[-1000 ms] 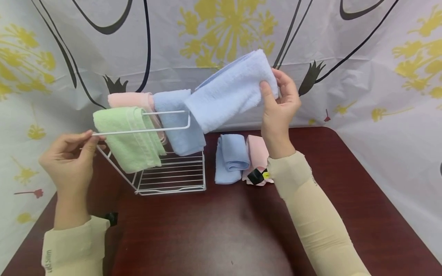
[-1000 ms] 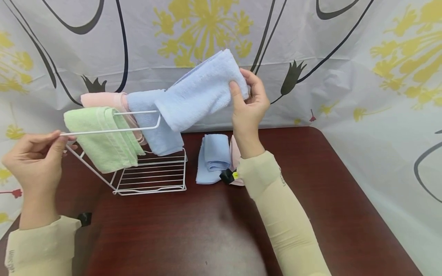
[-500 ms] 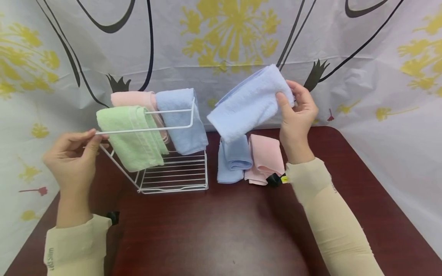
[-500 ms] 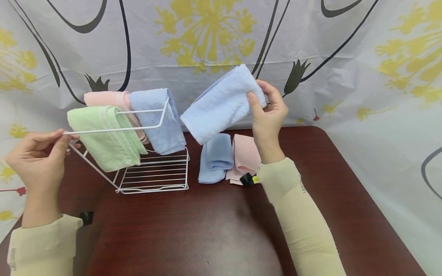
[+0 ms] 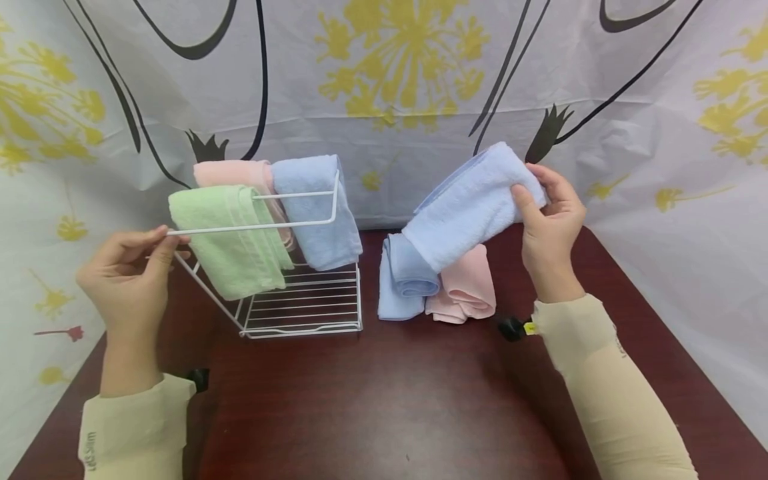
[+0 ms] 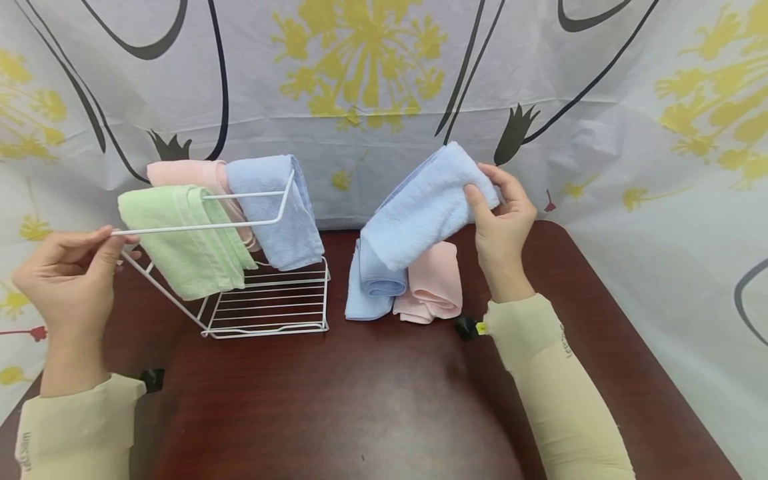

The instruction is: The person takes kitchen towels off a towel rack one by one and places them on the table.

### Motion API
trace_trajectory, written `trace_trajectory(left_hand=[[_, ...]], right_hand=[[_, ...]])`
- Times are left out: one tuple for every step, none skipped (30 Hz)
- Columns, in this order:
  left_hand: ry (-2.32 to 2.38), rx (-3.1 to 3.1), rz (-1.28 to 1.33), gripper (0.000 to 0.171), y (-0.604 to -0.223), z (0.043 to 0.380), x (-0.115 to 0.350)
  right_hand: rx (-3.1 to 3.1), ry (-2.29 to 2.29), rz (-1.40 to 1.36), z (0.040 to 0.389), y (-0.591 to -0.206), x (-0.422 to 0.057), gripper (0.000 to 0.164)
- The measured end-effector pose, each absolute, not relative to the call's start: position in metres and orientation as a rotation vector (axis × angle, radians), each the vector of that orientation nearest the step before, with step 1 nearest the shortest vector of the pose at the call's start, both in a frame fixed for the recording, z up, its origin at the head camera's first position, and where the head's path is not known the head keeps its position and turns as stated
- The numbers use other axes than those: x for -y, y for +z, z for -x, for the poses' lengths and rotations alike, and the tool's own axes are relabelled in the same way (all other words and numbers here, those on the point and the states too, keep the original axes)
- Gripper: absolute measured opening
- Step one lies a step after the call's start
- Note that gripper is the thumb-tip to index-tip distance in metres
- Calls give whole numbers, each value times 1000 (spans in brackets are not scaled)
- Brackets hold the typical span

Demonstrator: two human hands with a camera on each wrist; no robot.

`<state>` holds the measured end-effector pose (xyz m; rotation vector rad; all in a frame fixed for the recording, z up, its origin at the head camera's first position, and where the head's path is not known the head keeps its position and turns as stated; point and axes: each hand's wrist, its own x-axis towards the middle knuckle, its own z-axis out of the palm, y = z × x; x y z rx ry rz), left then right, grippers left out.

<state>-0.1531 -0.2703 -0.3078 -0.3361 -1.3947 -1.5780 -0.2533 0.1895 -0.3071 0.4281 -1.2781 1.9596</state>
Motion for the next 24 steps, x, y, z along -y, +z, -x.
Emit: trace_trajectory(left_hand=[[-1578,1396,338,13,-308,153,270],[-1579,1396,340,12,-308,154,271],[-1580,1397,342,12,-308,154,271],[-1582,1398,342,12,-308,154,271],[-1582,1399,342,13,-309,154,271],[-1579,1403,339,13,-309,154,272],[-1577,1405,337,13,-309,154,272],[-1576,1406,337,14,-309,154,272],[-1576,1405,337,14,-309,154,272],[-1574,1405,337,15,-309,154,272],[-1571,1405,338,15,-309,154,272],[-1566,1407,338,16,-309,153,272],[-1569,1403,342,18,-309,153,272],[-1568,1403,342,20,-309,153,272],[-1570,1401,344,22,-309,153,272],[-1565,1404,341,24,-309,153,272],[-1567,1405,340,24,-309,153,272],[-1565,1409,336,24,-309,153,272],[-1565,1411,333,23,-309,153,272],[-1564,1413,331,21,-309,153,272],[-1571,1409,333,19,-309,154,272],[-1574,1407,333,18,-309,154,272],[-1576,1406,336,16,-309,155,272],[-1580,1401,338,17,-309,155,272]], right_hand=[[1270,1972,-422,253,-309,-193,27],[1262,1985,-413,252,-310,-197,28],[1262,1990,-402,252,-312,-200,28],[1253,2004,-391,251,-313,-204,29],[1243,2018,-382,251,-314,-207,29],[1230,2033,-370,250,-315,-210,30],[1223,2042,-356,249,-316,-213,31],[1223,2038,-344,249,-317,-216,31],[1223,2036,-335,248,-318,-219,31],[1225,2028,-321,247,-318,-222,31],[1226,2018,-309,247,-319,-224,31],[1241,1991,-303,246,-319,-227,31],[1235,1984,-293,245,-320,-230,31],[1227,1981,-287,244,-320,-232,31],[1222,1976,-284,244,-320,-235,31],[1231,1957,-286,243,-320,-237,31],[1238,1945,-294,242,-320,-240,31],[1237,1947,-300,241,-320,-242,31],[1232,1956,-302,241,-320,-245,32],[1240,1954,-308,240,-319,-247,32],[1252,1953,-315,239,-319,-250,32],[1266,1949,-317,239,-319,-252,32],[1271,1952,-315,238,-319,-254,31],[1271,1963,-315,238,-319,-257,31]])
